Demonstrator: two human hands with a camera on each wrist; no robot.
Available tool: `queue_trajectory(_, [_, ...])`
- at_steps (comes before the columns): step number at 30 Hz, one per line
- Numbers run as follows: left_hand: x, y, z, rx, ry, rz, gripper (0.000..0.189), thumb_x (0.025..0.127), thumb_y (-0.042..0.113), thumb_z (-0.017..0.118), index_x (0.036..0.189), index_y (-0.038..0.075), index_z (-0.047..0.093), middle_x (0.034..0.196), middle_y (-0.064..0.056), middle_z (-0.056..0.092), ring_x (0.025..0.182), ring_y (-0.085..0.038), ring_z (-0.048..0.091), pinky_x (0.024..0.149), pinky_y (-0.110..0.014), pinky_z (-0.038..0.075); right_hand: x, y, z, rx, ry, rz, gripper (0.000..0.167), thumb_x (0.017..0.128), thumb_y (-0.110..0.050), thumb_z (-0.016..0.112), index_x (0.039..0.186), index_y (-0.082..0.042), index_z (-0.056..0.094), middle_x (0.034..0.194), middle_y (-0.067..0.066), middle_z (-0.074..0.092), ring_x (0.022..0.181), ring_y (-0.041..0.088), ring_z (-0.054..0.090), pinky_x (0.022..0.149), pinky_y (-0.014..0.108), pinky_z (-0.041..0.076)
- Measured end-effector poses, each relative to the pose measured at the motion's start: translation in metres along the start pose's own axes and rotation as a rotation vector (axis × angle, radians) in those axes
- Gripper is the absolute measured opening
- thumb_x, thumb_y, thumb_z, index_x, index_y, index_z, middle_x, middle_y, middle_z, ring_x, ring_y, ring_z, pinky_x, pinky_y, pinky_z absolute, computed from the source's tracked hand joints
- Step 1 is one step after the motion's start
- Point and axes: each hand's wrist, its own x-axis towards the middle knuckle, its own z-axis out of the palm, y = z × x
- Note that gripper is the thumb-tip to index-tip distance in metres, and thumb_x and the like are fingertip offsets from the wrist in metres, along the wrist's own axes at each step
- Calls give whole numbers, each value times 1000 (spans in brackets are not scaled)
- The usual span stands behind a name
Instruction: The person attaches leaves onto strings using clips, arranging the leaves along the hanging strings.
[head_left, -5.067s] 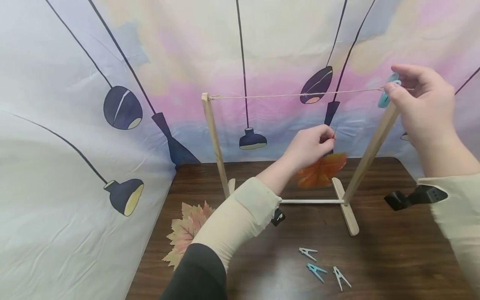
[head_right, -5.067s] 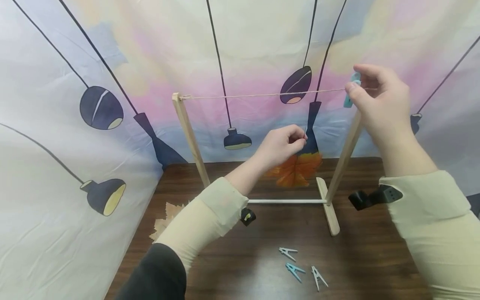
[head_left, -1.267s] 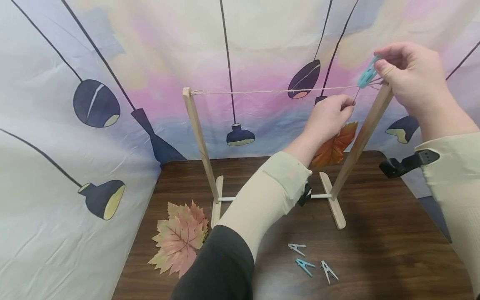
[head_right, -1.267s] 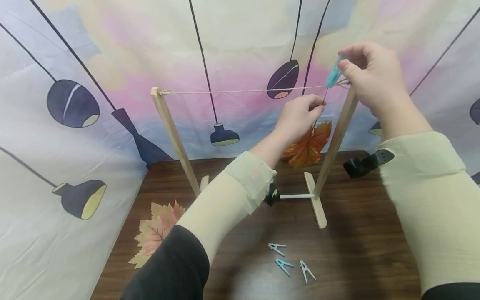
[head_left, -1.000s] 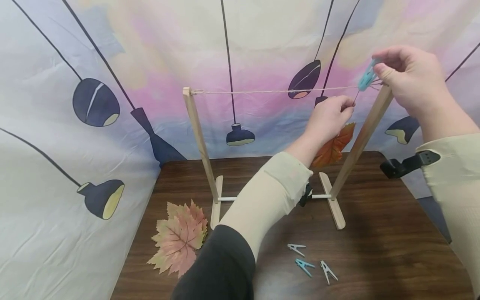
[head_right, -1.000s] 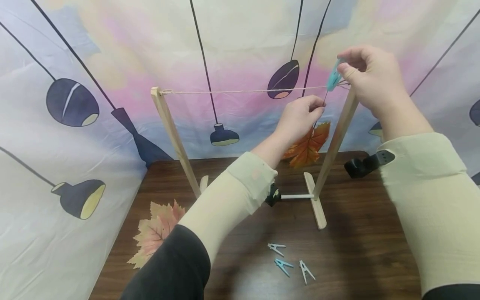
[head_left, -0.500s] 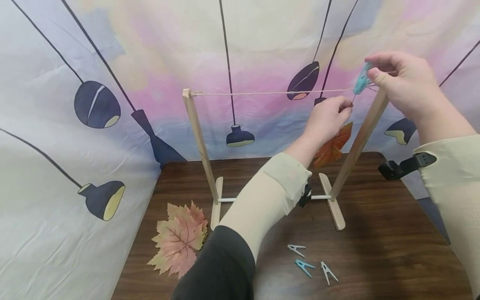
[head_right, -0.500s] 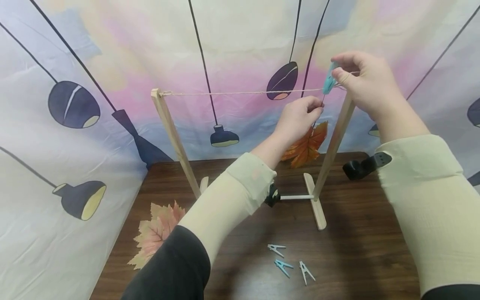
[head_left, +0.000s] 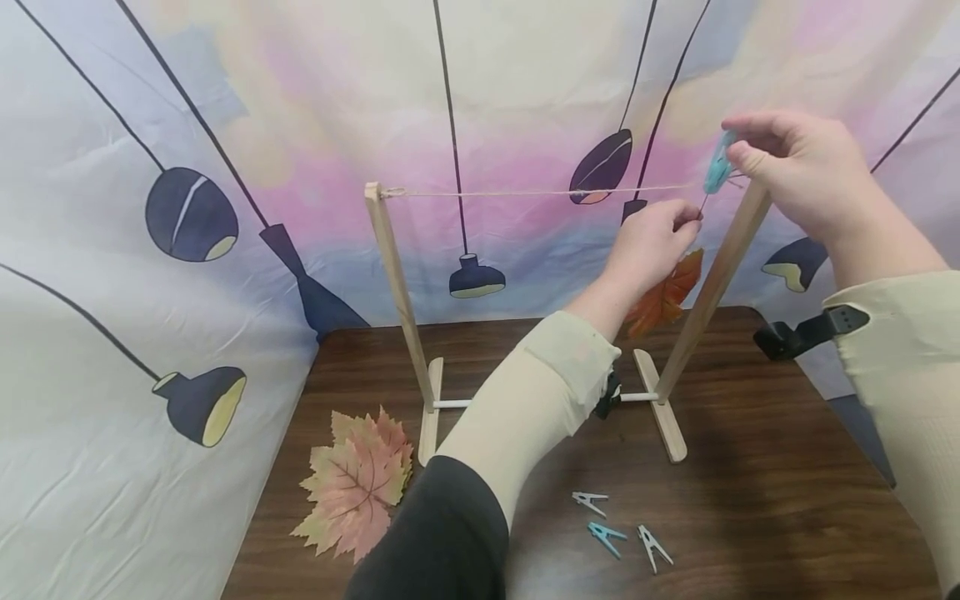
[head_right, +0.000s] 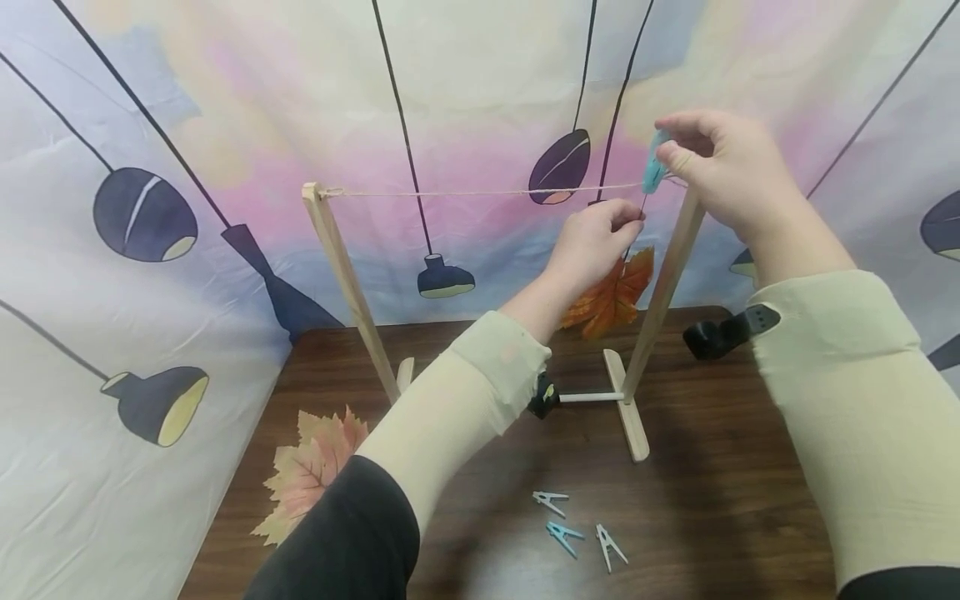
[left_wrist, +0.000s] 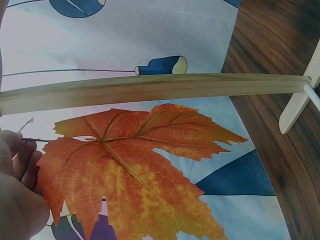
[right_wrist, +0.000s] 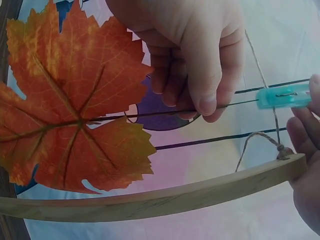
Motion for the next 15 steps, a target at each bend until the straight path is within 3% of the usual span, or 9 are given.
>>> queue_trajectory(5, [-2, -5, 0, -31, 7, 6, 18, 96, 30, 54, 108, 24, 66, 93, 16, 61, 83, 2, 52, 76, -10, 38, 1, 2, 1, -26, -29, 13, 47, 94, -40, 52, 140, -33, 45, 139, -4, 47, 121, 8, 46, 106, 38, 32])
queue_trajectory(15, [-4, -12, -2, 6, -10, -2, 23, 94, 33, 57, 113, 24, 65, 101, 16, 64, 93, 4, 56, 81, -9, 38, 2, 5, 1, 54, -9, 49, 46, 93, -38, 56, 137, -32, 48, 136, -10, 49, 122, 6, 45, 107, 34, 29])
